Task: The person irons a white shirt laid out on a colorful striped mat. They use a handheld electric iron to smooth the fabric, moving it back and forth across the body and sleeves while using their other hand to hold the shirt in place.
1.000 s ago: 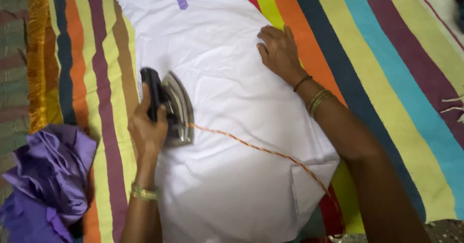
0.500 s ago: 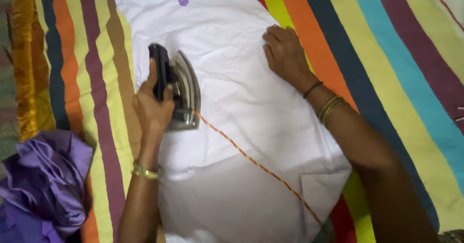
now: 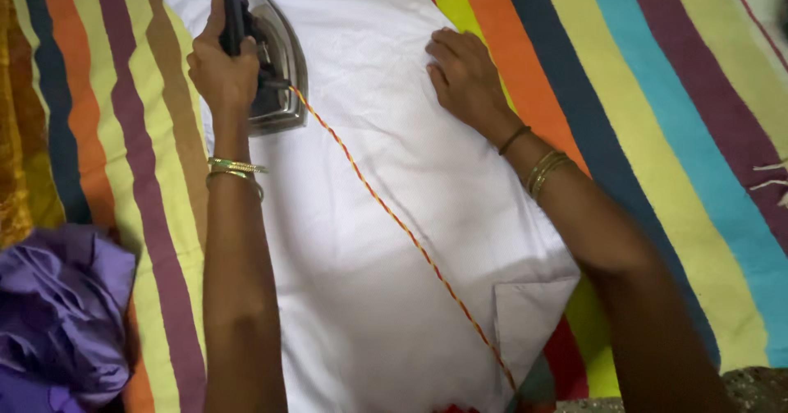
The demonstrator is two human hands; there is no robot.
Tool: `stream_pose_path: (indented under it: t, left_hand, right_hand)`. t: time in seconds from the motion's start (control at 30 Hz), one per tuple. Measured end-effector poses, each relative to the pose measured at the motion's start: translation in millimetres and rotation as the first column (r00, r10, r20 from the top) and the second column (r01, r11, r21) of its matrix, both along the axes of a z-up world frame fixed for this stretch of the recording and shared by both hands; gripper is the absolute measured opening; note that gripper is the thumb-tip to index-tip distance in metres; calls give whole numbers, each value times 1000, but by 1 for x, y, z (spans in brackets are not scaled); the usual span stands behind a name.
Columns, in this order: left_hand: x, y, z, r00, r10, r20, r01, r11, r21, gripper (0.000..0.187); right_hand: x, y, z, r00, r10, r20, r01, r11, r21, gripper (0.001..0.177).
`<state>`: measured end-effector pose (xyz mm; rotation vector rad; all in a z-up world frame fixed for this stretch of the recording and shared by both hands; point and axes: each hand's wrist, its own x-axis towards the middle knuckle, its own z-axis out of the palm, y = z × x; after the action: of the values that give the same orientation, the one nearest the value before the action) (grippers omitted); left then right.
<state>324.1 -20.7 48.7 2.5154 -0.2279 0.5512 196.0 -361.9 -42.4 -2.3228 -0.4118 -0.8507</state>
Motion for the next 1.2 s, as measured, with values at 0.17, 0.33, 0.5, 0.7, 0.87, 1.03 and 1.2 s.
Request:
stream_pose_path:
  t: [0.17, 0.33, 0.5, 0.7, 0.87, 1.03, 1.2]
  left_hand:
    - [-17, -9, 14, 989, 90, -118, -90, 996, 2, 71]
    - [-83, -9, 23, 992, -30, -121, 30, 1000, -8, 70]
    - [-180, -15, 37, 964, 23, -265, -29, 999, -17, 69]
    - [-268, -28, 55, 949, -140, -283, 113, 988, -109, 71]
    - [-256, -34, 54, 945, -164, -283, 132, 983, -128, 71]
    - [-219, -45, 51, 939, -58, -340, 41, 998, -56, 72]
    - [-162, -52, 37, 965, -164, -205, 149, 985, -87, 75]
  right_hand:
    - [2, 0, -2, 999, -4, 54, 2, 999, 37, 20]
    - [6, 0, -8, 999, 0, 36, -1, 1000, 30, 19]
    - [9, -1, -13, 999, 20, 38, -21, 1000, 16, 20]
    - [7, 0, -11, 999, 11, 51, -11, 1000, -6, 18]
    - [3, 1, -4, 998, 8, 60, -6, 1000, -31, 19]
    - [0, 1, -3, 996, 5, 90, 1, 998, -58, 18]
    - [-2, 2, 1, 999, 12, 38, -10, 999, -51, 20]
